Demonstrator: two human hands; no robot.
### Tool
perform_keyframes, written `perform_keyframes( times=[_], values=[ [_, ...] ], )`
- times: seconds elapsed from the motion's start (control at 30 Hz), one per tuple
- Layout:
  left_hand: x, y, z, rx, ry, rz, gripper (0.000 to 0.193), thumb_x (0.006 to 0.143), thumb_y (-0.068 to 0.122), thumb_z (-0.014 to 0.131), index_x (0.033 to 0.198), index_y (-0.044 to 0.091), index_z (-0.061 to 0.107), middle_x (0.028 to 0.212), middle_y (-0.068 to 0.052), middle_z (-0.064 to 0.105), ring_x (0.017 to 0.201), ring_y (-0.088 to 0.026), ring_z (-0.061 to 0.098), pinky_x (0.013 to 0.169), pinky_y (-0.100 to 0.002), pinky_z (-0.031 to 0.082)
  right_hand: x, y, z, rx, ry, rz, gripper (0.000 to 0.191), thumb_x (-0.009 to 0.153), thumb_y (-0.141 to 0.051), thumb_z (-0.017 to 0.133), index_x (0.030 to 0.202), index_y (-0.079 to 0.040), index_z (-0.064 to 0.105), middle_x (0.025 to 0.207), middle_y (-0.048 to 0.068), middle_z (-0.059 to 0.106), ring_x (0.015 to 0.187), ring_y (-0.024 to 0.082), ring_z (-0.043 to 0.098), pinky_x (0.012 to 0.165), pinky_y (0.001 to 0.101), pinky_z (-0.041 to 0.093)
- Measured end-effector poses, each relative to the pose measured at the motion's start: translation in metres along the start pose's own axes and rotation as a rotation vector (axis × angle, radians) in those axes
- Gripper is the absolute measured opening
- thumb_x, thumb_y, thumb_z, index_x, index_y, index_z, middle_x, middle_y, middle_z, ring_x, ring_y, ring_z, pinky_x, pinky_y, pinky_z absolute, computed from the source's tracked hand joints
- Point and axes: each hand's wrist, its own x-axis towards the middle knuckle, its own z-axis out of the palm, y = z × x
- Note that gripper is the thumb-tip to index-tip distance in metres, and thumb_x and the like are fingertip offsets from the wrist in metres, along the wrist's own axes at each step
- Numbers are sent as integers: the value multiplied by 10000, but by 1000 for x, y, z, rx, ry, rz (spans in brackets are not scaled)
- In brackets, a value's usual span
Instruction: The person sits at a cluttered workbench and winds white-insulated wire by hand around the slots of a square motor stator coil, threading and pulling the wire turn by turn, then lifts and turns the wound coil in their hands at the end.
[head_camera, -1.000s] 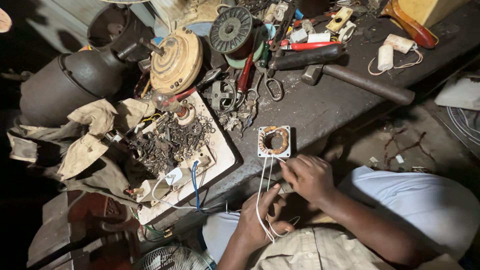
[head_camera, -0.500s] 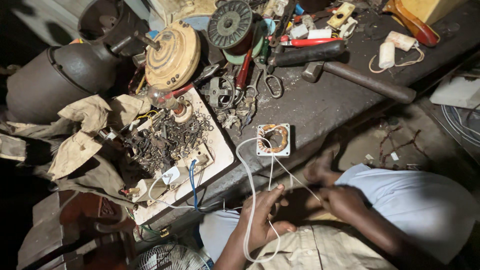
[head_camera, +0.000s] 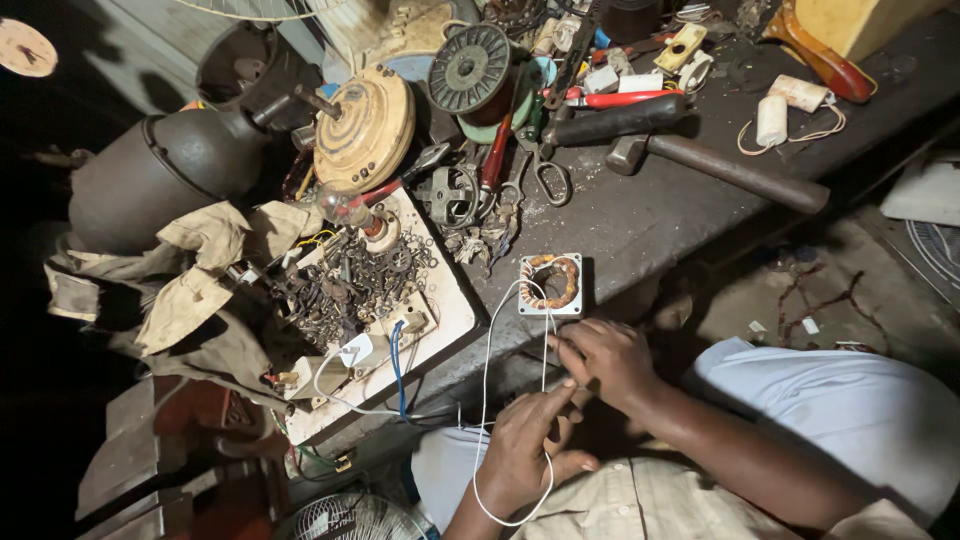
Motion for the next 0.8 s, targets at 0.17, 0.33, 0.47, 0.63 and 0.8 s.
perform_keyframes(
  times=[0.17, 0.33, 0.47, 0.63, 0.8],
  values=[
    [0, -3, 1, -21, -8, -5, 838, 879, 535, 794, 1488, 20, 534, 997, -94, 700, 825, -247, 665, 803, -383, 546, -14, 9, -4, 84, -109, 90, 142, 867, -165, 707, 770, -88, 637, 705, 92, 614, 634, 307, 648, 575, 428, 504],
    [3, -5, 5, -36, 1, 36, 808, 869, 515, 811, 1451, 19, 552, 1121, -145, 719, 951, -293, 704, 850, -385, 568, -25, 15, -16, 53, -147, 197, 183, 863, -192, 761, 800, -63, 648, 729, 99, 640, 600, 276, 651, 545, 401, 503],
    [7, -3, 7, -94, -40, 2, 815, 856, 498, 829, 1449, 4, 565, 1088, -142, 713, 942, -289, 712, 849, -391, 575, -21, 7, -17, 63, -50, 190, 209, 814, -199, 809, 954, -64, 734, 758, 89, 691, 555, 230, 658, 520, 361, 519],
    [2, 1, 3, -30, -4, 63, 802, 872, 485, 831, 1460, 17, 549, 1108, -128, 713, 999, -303, 712, 895, -399, 572, 1, -1, -4, 34, 51, 33, 213, 815, -176, 826, 976, -67, 739, 764, 81, 687, 616, 253, 668, 571, 365, 527],
    [-5, -1, 0, -102, -52, -40, 804, 854, 497, 837, 1439, 10, 578, 1002, -106, 725, 877, -282, 693, 809, -385, 556, 4, -3, 6, 86, 103, -17, 90, 876, -122, 773, 914, -73, 708, 805, 82, 697, 678, 258, 686, 619, 362, 544]
  ],
)
